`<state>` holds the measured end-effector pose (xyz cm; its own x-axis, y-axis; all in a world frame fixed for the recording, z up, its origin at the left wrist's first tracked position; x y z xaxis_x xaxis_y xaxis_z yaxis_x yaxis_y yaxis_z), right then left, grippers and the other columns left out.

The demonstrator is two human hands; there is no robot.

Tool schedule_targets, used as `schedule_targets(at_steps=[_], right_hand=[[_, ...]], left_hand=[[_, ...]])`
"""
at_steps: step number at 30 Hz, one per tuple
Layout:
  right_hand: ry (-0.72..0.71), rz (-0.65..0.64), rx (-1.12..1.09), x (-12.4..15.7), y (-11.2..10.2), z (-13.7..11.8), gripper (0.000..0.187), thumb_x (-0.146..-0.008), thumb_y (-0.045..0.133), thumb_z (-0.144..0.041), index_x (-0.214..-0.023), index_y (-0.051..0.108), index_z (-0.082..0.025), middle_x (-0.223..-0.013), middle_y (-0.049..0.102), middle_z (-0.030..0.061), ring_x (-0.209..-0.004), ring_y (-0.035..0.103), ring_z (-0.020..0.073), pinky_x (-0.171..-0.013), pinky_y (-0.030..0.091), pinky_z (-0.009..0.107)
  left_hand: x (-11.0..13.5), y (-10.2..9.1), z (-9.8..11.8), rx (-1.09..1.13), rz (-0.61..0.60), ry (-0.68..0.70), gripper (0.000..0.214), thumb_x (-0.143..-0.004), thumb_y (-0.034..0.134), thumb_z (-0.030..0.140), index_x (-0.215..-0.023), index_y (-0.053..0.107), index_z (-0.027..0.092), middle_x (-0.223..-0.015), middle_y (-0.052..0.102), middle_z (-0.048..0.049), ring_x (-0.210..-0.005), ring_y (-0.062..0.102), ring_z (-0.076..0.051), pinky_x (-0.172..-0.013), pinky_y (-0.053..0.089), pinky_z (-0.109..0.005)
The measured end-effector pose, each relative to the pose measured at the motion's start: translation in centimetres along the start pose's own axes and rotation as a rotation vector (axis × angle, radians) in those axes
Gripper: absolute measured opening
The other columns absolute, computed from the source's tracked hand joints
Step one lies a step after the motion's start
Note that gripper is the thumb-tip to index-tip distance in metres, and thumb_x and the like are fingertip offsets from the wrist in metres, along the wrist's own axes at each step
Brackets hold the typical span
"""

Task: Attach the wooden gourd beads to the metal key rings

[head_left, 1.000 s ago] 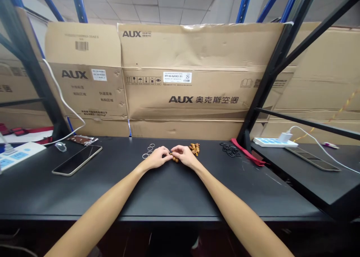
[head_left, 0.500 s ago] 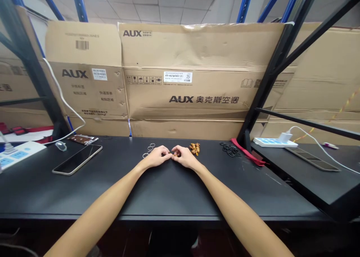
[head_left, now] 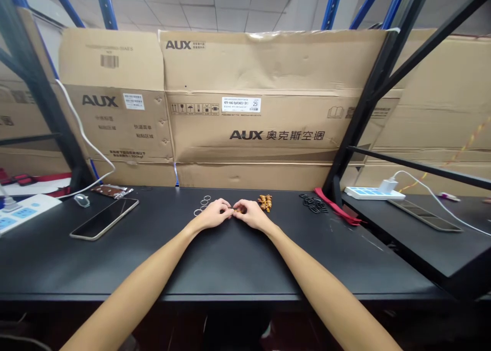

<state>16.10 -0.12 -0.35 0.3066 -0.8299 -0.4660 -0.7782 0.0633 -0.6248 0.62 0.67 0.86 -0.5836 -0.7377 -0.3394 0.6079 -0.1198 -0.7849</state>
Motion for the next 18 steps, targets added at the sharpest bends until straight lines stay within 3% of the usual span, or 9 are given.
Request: schedule_targets(at_steps=[6,13,18], right_hand=[[-0.015,-0.009,-0.02,0.0,0.2,-0.2,0.015,-0.072,0.061,-0.021,-0.085,0.065,-0.015,-0.072,0.064,0.0013,-0.064,0.055,0.0119,-0.063,0.044,0.023],[0.013,0.013,0.021,-0.1,0.1,0.6,0.015,-0.072,0.062,-0.021,-0.085,0.065,-0.016,-0.073,0.065,0.0015,-0.065,0.055,0.0124,-0.064,0.044,0.024],[0.012,0.001,0.025,0.0,0.1,0.4,0.016,-0.071,0.063,-0.021,-0.087,0.065,-0.015,-0.075,0.065,0.002,-0.066,0.056,0.0126,-0.065,0.045,0.025]], left_hand=[[0.1,0.0,0.8,-0.033,0.009,-0.05,0.042,-0.082,0.05,0.048,-0.057,0.063,0.018,-0.098,0.062,-0.0055,-0.087,0.059,-0.019,-0.084,0.045,-0.03],[-0.1,0.3,-0.2,-0.042,-0.026,0.022,0.026,-0.083,0.048,0.032,-0.075,0.069,0.019,-0.109,0.059,-0.0066,-0.098,0.057,-0.019,-0.092,0.043,-0.03],[0.0,0.4,0.2,-0.031,-0.044,-0.035,0.039,-0.082,0.05,0.047,-0.06,0.066,0.018,-0.101,0.062,-0.0053,-0.09,0.059,-0.019,-0.085,0.045,-0.027]])
Point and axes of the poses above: each hand's wrist, its own x-axis away from the middle knuckle, its own y-axis out of the palm, z = x × y, the point moved 4 cm from there along -x, towards the middle knuckle
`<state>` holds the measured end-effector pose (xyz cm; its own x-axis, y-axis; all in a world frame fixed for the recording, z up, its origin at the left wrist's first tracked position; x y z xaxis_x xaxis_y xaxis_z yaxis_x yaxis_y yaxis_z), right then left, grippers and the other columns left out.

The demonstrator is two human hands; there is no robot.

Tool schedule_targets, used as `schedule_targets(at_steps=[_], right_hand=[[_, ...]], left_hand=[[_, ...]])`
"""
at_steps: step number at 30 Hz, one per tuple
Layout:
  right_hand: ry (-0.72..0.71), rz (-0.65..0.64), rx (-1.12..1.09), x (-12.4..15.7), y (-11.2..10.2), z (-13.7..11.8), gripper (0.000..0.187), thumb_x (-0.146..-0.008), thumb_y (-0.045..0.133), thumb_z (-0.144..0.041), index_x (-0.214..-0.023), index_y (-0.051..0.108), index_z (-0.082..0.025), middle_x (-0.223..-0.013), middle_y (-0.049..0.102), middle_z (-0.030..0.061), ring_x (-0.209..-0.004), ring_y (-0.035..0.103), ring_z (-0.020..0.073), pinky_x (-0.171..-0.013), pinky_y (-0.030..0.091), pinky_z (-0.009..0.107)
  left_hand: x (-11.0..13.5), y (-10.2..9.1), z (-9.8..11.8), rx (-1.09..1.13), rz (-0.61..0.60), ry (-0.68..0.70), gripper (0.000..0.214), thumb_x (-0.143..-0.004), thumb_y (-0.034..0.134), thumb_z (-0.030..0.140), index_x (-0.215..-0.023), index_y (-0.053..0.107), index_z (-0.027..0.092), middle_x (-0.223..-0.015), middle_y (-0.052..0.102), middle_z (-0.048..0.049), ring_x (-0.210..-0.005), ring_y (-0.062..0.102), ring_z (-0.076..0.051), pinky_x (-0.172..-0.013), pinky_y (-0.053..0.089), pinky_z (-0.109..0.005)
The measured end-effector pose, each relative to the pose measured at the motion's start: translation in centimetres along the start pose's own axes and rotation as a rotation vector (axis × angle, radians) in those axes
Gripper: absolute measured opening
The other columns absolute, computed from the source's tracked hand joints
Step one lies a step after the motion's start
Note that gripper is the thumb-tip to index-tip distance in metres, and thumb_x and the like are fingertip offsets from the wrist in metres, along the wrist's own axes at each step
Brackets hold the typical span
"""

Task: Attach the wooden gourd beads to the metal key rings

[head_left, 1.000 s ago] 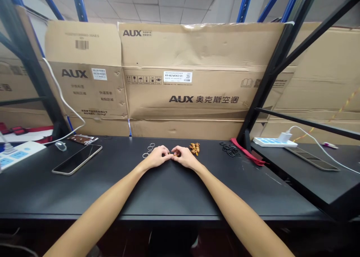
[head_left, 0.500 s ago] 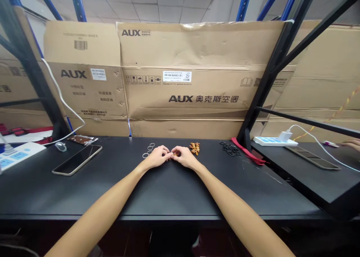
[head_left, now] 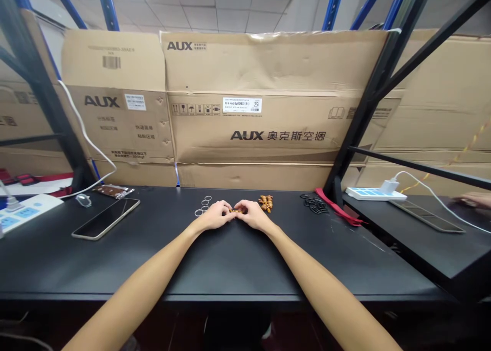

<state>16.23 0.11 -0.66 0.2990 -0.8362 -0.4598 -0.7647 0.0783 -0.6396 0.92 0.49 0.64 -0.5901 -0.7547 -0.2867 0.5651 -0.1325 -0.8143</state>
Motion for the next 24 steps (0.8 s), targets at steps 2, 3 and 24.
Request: schedule_targets(at_steps=[2,3,24], right_hand=[[-0.002,-0.014,-0.016,0.04,0.06,-0.24,0.016,-0.072,0.062,-0.02,-0.087,0.065,-0.015,-0.074,0.066,0.0021,-0.066,0.056,0.0125,-0.065,0.045,0.024],[-0.005,-0.019,-0.027,0.06,0.09,-0.34,0.016,-0.072,0.061,-0.02,-0.087,0.065,-0.015,-0.074,0.066,0.0022,-0.065,0.056,0.0125,-0.065,0.045,0.024],[0.009,0.007,0.008,-0.03,-0.06,-0.12,0.016,-0.072,0.061,-0.02,-0.087,0.065,-0.015,-0.075,0.066,0.0023,-0.066,0.057,0.0128,-0.065,0.046,0.025]], left_hand=[[0.07,-0.16,0.47,0.0,0.017,-0.004,0.045,-0.083,0.047,0.05,-0.055,0.063,0.018,-0.094,0.064,-0.0051,-0.085,0.059,-0.019,-0.082,0.045,-0.027],[0.09,-0.24,0.66,-0.002,0.026,-0.001,0.046,-0.083,0.046,0.05,-0.054,0.062,0.018,-0.092,0.064,-0.0052,-0.084,0.059,-0.019,-0.083,0.045,-0.028],[0.05,-0.46,0.32,0.033,0.046,0.005,0.041,-0.086,0.045,0.04,-0.058,0.065,0.017,-0.102,0.059,-0.0052,-0.087,0.06,-0.017,-0.086,0.043,-0.028]])
Point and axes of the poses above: each hand's wrist, its own x-axis away from the middle knuckle, its own y-axis out of the palm, z = x × y, the point moved 4 cm from there along -x, towards the middle knuckle
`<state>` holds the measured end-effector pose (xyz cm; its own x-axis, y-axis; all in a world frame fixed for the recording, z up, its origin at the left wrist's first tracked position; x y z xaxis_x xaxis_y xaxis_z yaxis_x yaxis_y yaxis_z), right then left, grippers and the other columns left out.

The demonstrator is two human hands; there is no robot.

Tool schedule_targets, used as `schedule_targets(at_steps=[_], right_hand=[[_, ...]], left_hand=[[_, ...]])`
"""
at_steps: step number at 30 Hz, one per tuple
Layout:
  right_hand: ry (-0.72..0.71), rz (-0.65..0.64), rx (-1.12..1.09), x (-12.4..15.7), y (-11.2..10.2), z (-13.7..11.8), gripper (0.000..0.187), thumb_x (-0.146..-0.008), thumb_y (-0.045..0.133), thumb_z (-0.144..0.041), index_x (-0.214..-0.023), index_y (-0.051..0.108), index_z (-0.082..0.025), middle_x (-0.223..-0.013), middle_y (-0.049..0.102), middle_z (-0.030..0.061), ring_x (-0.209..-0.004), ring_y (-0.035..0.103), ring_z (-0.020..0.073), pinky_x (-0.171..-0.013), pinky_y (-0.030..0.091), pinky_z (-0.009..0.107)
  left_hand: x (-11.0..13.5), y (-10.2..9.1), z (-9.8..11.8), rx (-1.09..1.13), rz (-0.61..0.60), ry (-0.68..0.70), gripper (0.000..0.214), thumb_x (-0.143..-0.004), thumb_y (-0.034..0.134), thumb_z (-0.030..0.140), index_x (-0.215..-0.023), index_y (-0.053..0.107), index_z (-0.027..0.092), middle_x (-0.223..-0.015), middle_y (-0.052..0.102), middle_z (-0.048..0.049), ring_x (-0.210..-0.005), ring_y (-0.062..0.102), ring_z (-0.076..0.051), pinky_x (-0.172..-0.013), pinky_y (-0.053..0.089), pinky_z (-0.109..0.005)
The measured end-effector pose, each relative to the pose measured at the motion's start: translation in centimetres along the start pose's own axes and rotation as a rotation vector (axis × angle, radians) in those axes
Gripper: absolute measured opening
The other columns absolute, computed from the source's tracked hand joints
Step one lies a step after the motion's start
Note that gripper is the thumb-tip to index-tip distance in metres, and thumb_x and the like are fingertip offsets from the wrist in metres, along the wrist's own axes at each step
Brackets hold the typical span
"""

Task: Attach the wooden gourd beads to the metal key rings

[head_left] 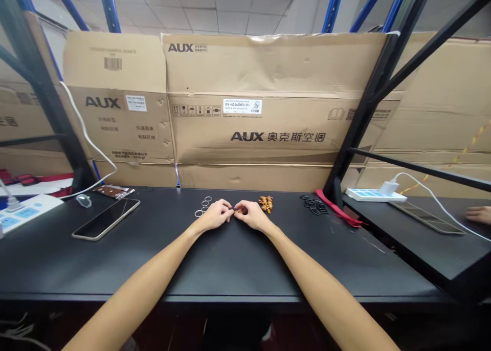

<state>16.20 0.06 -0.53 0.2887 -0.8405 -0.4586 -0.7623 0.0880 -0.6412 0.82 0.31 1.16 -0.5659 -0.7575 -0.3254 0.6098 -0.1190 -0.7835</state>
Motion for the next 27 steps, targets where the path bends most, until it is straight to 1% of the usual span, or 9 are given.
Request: schedule_targets(at_steps=[5,8,12,14,16,18,21,25,27], right_hand=[[0.035,0.043,0.097,-0.3,-0.3,0.7,0.015,-0.071,0.062,-0.019,-0.086,0.066,-0.016,-0.077,0.067,0.003,-0.067,0.057,0.0136,-0.066,0.045,0.026],[0.033,0.047,0.097,-0.2,-0.5,0.5,0.013,-0.072,0.061,-0.019,-0.083,0.067,-0.016,-0.076,0.066,0.0032,-0.067,0.057,0.0136,-0.065,0.044,0.025],[-0.016,0.005,0.008,0.1,-0.4,-0.7,0.013,-0.073,0.06,-0.019,-0.083,0.067,-0.015,-0.075,0.066,0.0028,-0.067,0.058,0.0129,-0.065,0.045,0.024],[-0.031,-0.001,-0.015,0.2,-0.3,-1.2,0.013,-0.074,0.059,-0.019,-0.084,0.067,-0.015,-0.076,0.066,0.0026,-0.067,0.058,0.0128,-0.065,0.045,0.024],[-0.023,0.004,0.0,0.2,-0.3,-1.3,0.013,-0.073,0.059,-0.018,-0.083,0.067,-0.016,-0.076,0.066,0.0028,-0.067,0.058,0.013,-0.066,0.046,0.024],[-0.003,0.014,0.04,0.1,-0.4,-1.1,0.012,-0.073,0.059,-0.017,-0.082,0.067,-0.016,-0.076,0.066,0.003,-0.067,0.058,0.0134,-0.066,0.046,0.024],[0.029,0.04,0.106,0.0,-0.5,-0.5,0.012,-0.072,0.059,-0.018,-0.081,0.067,-0.017,-0.075,0.066,0.0032,-0.067,0.058,0.0141,-0.066,0.045,0.025],[0.065,0.089,0.174,-0.1,-0.9,-0.1,0.012,-0.073,0.058,-0.021,-0.08,0.068,-0.018,-0.077,0.067,0.0039,-0.069,0.059,0.0152,-0.066,0.045,0.026],[0.082,0.102,0.185,-0.1,-1.0,0.0,0.012,-0.072,0.059,-0.022,-0.079,0.068,-0.018,-0.078,0.068,0.0041,-0.069,0.059,0.0156,-0.066,0.045,0.026]], left_hand=[[0.0,-0.1,0.0,0.026,0.017,0.038,0.033,-0.085,0.045,0.035,-0.068,0.069,0.018,-0.111,0.057,-0.0044,-0.084,0.059,-0.015,-0.083,0.046,-0.027],[0.1,-0.1,0.2,0.041,0.031,0.029,0.033,-0.084,0.047,0.037,-0.067,0.069,0.019,-0.111,0.059,-0.0038,-0.083,0.06,-0.014,-0.083,0.046,-0.027],[0.1,-0.3,0.2,0.035,0.06,-0.004,0.04,-0.082,0.052,0.045,-0.054,0.062,0.018,-0.092,0.068,-0.0033,-0.081,0.061,-0.016,-0.085,0.045,-0.028],[0.0,-0.3,0.2,0.013,0.068,-0.012,0.041,-0.082,0.052,0.044,-0.05,0.058,0.019,-0.079,0.069,-0.0029,-0.079,0.061,-0.017,-0.088,0.044,-0.03],[0.0,-0.3,0.0,0.009,0.072,-0.013,0.037,-0.083,0.051,0.04,-0.054,0.061,0.019,-0.071,0.069,-0.0026,-0.08,0.061,-0.017,-0.09,0.042,-0.031],[-0.1,-0.2,-0.1,0.036,0.071,-0.009,0.028,-0.083,0.05,0.036,-0.067,0.065,0.019,-0.069,0.068,-0.0024,-0.081,0.061,-0.017,-0.088,0.044,-0.031],[-0.1,-0.2,-0.2,0.081,0.074,-0.003,0.024,-0.084,0.048,0.034,-0.082,0.067,0.018,-0.078,0.068,-0.0033,-0.08,0.061,-0.016,-0.081,0.047,-0.028],[-0.1,-0.3,0.0,0.073,0.076,0.02,0.028,-0.085,0.046,0.032,-0.076,0.068,0.017,-0.111,0.061,-0.0038,-0.074,0.058,-0.012,-0.074,0.047,-0.024],[-0.1,-0.4,0.0,0.085,0.054,0.032,0.031,-0.086,0.046,0.035,-0.077,0.069,0.018,-0.118,0.055,-0.0032,-0.068,0.055,-0.009,-0.071,0.047,-0.023]])
Point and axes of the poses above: each hand's wrist, its own x-axis away from the middle knuckle, its own y-axis out of the palm, z = x × y, the point moved 4 cm from there along -x, towards the middle knuckle
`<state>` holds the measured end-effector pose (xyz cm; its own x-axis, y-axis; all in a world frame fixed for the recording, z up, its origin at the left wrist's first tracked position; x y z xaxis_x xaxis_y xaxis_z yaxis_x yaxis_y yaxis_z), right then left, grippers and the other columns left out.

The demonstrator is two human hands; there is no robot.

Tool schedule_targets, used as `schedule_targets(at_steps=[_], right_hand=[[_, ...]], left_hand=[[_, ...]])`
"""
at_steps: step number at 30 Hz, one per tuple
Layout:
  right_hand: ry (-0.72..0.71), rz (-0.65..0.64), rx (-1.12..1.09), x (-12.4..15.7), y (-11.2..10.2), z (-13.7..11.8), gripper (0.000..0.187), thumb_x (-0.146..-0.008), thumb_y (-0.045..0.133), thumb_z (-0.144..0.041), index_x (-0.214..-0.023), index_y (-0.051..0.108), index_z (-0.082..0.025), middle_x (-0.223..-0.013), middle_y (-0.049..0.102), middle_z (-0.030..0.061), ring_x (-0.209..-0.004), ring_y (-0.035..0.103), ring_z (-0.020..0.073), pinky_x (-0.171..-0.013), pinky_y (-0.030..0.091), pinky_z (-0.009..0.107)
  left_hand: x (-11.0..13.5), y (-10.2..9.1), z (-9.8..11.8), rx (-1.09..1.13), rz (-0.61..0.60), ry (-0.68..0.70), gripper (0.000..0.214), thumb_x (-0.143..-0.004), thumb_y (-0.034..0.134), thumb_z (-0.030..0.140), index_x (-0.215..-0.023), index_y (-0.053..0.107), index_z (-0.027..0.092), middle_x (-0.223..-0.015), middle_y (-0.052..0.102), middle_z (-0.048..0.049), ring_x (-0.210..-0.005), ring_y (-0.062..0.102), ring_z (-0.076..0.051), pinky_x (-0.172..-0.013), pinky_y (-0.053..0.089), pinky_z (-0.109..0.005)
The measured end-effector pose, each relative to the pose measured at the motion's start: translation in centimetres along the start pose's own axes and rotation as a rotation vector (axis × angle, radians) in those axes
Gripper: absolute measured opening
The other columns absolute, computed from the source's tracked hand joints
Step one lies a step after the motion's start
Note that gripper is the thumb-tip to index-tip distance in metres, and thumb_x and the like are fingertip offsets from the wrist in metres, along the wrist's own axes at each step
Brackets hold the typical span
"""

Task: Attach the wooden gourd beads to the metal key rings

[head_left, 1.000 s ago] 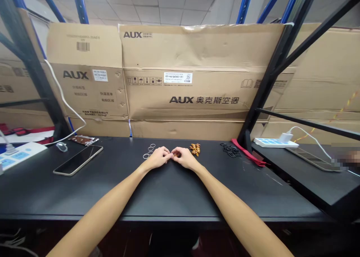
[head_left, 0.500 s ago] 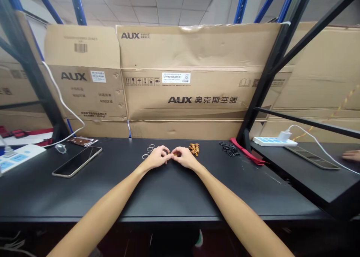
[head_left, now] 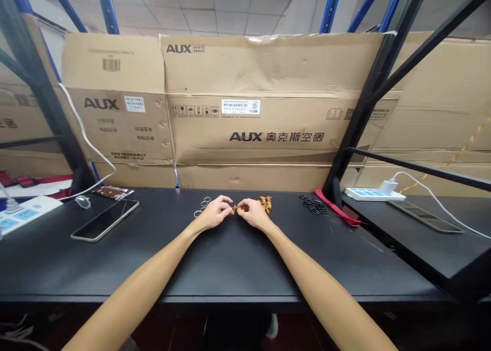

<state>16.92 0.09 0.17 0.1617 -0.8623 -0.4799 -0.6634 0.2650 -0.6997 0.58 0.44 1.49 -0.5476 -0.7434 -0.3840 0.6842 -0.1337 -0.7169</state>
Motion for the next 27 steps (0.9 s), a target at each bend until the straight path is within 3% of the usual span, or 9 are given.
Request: schedule_targets(at_steps=[6,12,16,22,27], right_hand=[[0.008,0.022,-0.059,-0.1,-0.1,0.3,0.01,-0.071,0.06,-0.021,-0.077,0.068,-0.018,-0.077,0.067,0.0043,-0.069,0.059,0.0156,-0.066,0.045,0.026],[-0.086,0.033,-0.183,0.1,-0.3,-0.9,0.012,-0.072,0.061,-0.022,-0.081,0.067,-0.017,-0.076,0.065,0.0027,-0.068,0.057,0.0133,-0.067,0.045,0.025],[-0.122,0.046,-0.228,0.2,-0.5,-1.7,0.013,-0.074,0.06,-0.023,-0.083,0.067,-0.017,-0.078,0.065,0.0025,-0.068,0.056,0.0125,-0.067,0.045,0.025],[-0.055,0.052,-0.088,-0.1,-0.4,-0.3,0.008,-0.073,0.06,-0.02,-0.078,0.066,-0.016,-0.075,0.063,0.0025,-0.068,0.055,0.0133,-0.067,0.044,0.026],[-0.075,0.038,-0.039,-0.1,0.0,0.0,0.014,-0.075,0.06,-0.021,-0.088,0.063,-0.017,-0.081,0.06,0.0018,-0.07,0.054,0.0122,-0.069,0.043,0.025]], left_hand=[[0.1,-0.4,-0.4,0.052,-0.068,-0.006,0.034,-0.084,0.049,0.046,-0.087,0.072,0.02,-0.115,0.054,-0.004,-0.068,0.054,-0.009,-0.069,0.046,-0.023],[0.1,-0.5,0.0,-0.004,-0.054,-0.075,0.043,-0.082,0.049,0.052,-0.063,0.068,0.018,-0.105,0.062,-0.0032,-0.075,0.058,-0.013,-0.073,0.047,-0.025],[0.1,-0.4,0.2,-0.024,-0.034,-0.043,0.035,-0.083,0.049,0.042,-0.067,0.069,0.019,-0.102,0.062,-0.0034,-0.08,0.059,-0.014,-0.077,0.046,-0.025],[0.1,-0.7,0.4,-0.022,-0.034,-0.02,0.026,-0.085,0.049,0.035,-0.079,0.069,0.019,-0.112,0.056,-0.0034,-0.076,0.056,-0.011,-0.075,0.047,-0.026],[0.3,-0.8,0.5,-0.214,0.02,0.073,0.018,-0.084,0.052,0.032,-0.085,0.065,0.019,-0.101,0.057,-0.0042,-0.086,0.056,-0.016,-0.084,0.044,-0.03]])
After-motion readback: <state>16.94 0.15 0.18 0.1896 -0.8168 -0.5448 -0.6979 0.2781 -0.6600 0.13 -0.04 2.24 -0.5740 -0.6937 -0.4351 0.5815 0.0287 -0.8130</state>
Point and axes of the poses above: each hand's wrist, its own x-axis away from the middle knuckle, its own y-axis out of the palm, z = x × y, the point moved 4 cm from there along -x, towards the middle knuckle
